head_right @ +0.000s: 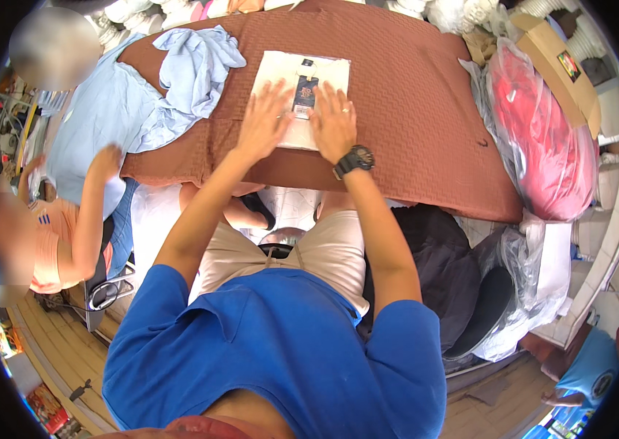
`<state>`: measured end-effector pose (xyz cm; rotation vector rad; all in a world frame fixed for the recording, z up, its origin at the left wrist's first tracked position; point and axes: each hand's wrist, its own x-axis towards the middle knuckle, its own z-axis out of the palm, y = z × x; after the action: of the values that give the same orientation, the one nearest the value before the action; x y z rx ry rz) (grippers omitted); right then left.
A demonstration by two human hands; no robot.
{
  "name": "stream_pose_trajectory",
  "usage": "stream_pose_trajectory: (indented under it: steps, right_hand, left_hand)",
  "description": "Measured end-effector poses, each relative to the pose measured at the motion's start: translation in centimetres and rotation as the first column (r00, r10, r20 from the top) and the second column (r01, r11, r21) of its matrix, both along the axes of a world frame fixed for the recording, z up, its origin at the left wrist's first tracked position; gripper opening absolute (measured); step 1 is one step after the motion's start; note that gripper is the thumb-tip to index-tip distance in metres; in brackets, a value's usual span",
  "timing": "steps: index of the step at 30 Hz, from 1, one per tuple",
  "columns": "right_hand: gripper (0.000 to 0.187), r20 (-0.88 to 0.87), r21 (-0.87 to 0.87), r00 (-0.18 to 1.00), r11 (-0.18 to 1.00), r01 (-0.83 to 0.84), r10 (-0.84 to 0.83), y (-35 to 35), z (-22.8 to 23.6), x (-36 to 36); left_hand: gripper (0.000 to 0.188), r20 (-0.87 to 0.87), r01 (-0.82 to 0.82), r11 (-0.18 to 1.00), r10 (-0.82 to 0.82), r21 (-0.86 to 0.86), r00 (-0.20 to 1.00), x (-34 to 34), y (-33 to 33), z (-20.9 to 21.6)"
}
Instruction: The person places a folded light-colored shirt into a clear plastic bag on a table, aligns the shirt inside, seals the bag with adhesive, and then places the packaged shirt into a larger white plastic bag.
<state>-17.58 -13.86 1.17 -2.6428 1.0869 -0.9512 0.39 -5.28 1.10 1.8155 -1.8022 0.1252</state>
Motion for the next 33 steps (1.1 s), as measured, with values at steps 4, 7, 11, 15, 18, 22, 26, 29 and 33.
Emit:
stream_pose_trajectory:
  steps: [4, 7, 11, 15, 18, 22, 26, 29, 33]
  right_hand:
    - [0.05, -0.147, 0.028, 0.989, 0.999, 0.016, -0.012, 0.9, -3.9, 1.7]
    - [0.049, -0.145, 0.056, 0.989, 0.998, 0.04, -0.032, 0.7, -4.3, 1.1]
    - [0.05, -0.157, 0.081, 0.988, 0.996, 0.025, -0.012, 0.8, -4.2, 1.3]
    - [0.051, -0.022, 0.086, 0.999, 0.996, 0.034, -0.032, 0.1, -3.3, 0.1]
    - [0.058, 0.012, 0.345, 0.971, 0.913, 0.22, -0.238, 0.0, -2.4, -2.4]
    - [0.068, 0.044, 0.566, 0.96, 0.799, 0.205, -0.277, 2.3, -2.0, -2.9]
    - [0.056, 0.269, 0.835, 0.926, 0.544, -0.087, -0.265, 6.0, -1.1, -3.0]
    - [0.047, 0.413, 0.883, 0.91, 0.256, -0.394, -0.025, 11.2, 0.4, -4.7]
    - [0.026, 0.329, 0.816, 0.939, 0.472, -0.334, 0.097, 10.8, 2.1, -6.3]
  left_hand:
    - [0.056, -0.02, -0.041, 0.997, 0.043, 0.061, 0.999, -0.7, -0.5, -3.2]
    - [0.057, -0.041, -0.035, 0.997, 0.037, 0.065, 0.998, -1.1, -0.4, -3.2]
    - [0.057, -0.026, -0.043, 0.999, 0.044, 0.034, 0.999, -0.6, -0.2, -3.4]
    - [0.056, -0.147, -0.11, 0.994, 0.109, 0.001, 0.983, 0.6, 0.6, -2.9]
    - [0.063, -0.376, -0.275, 0.958, 0.283, 0.077, 0.882, 1.6, 3.0, -0.8]
    - [0.072, -0.598, -0.313, 0.915, 0.403, 0.254, 0.693, 3.0, 5.0, -1.2]
    - [0.067, -0.918, -0.347, 0.937, 0.176, 0.046, 0.354, 4.7, 6.6, -2.7]
    - [0.061, -0.746, -0.562, 0.816, 0.289, -0.136, 0.6, 5.1, 9.4, -3.1]
    - [0.059, -0.589, -0.509, 0.858, 0.38, -0.063, 0.713, 2.8, 14.2, -0.5]
